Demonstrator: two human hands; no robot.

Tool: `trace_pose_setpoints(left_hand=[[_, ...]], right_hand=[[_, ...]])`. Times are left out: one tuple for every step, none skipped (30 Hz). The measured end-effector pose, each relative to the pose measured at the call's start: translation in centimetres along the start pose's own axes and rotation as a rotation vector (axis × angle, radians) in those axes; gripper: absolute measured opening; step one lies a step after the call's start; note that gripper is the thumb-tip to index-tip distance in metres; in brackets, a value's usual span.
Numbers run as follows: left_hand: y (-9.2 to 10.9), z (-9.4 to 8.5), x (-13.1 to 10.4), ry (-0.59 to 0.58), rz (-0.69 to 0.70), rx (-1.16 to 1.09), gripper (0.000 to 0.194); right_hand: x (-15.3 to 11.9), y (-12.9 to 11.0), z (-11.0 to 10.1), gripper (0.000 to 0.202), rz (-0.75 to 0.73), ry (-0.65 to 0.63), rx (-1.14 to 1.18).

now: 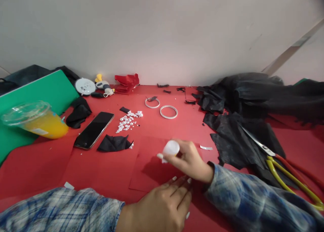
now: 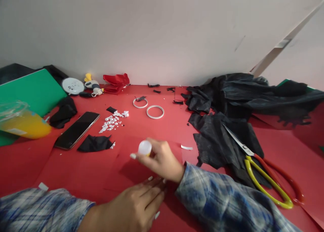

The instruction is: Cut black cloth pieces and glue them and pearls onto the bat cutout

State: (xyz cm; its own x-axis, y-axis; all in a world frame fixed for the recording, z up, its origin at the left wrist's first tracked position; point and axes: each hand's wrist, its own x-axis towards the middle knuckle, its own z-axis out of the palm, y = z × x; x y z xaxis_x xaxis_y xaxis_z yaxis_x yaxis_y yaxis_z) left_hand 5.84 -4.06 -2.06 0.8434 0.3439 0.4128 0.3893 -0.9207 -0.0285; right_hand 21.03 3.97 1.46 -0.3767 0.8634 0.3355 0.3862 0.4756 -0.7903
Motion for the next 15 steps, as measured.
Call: trace_pose_setpoints(left_hand=[[0.02,0.03,0.01,0.006,-0.009,-0.004,0.036],[0.03,0.06,0.02,0.002,-0.01,-0.005,0.036],[0.03,0.09,0.03,-0.003,-0.005,-0.004,0.036],[0.02,0.12,0.03,-0.008,-0.001,-0.002,0.036],[0.0,0.14,0.02,-0.009,0.004,-0.001,0.036],[-0.02,0.16,0.01,-0.004,0.003,-0.001,0.036],[-0.03,0.18,0.0,0.002,-0.001,-0.003,0.036],[-0.04,0.19,-0.01,0.003,-0.008,-0.004,0.036],[-0.04,0.19,-0.02,0.0,-0.009,-0.005,0.036],[-0.05,0.2,-0.02,-0.005,-0.004,-0.004,0.037],[-0.05,0.21,-0.02,-0.01,0.002,-0.001,0.037],[-0.05,0.24,-0.02,-0.013,0.007,0.001,0.037],[-0.06,0.3,-0.03,-0.016,0.012,0.002,0.037],[-0.06,0.38,-0.04,-0.018,0.012,0.002,0.037],[-0.05,0.48,-0.06,-0.022,0.011,0.0,0.037]], right_hand=[[-0.01,0.0,-0.01,0.035,-0.007,-0.023,0.006],[-0.02,-0.01,-0.02,0.035,-0.013,-0.018,0.005],[-0.01,-0.01,-0.03,0.035,-0.007,0.017,-0.005],[-0.01,-0.01,-0.05,0.035,0.001,0.045,-0.013],[-0.01,-0.01,-0.05,0.036,0.011,0.064,-0.016],[-0.02,-0.01,-0.06,0.035,0.015,0.045,-0.01],[-0.04,-0.02,-0.07,0.035,0.012,0.011,0.001],[-0.07,-0.03,-0.08,0.034,0.01,-0.016,0.008],[-0.08,-0.04,-0.09,0.035,0.013,-0.017,0.006],[-0.09,-0.05,-0.11,0.035,0.021,0.013,-0.006],[-0.08,-0.06,-0.12,0.036,0.028,0.042,-0.016],[-0.07,-0.08,-0.13,0.036,0.033,0.062,-0.02],[-0.06,-0.09,-0.14,0.035,0.03,0.049,-0.012],[-0.05,-0.1,-0.14,0.035,0.02,0.016,0.002],[-0.04,-0.09,-0.15,0.035,0.011,-0.013,0.013]])
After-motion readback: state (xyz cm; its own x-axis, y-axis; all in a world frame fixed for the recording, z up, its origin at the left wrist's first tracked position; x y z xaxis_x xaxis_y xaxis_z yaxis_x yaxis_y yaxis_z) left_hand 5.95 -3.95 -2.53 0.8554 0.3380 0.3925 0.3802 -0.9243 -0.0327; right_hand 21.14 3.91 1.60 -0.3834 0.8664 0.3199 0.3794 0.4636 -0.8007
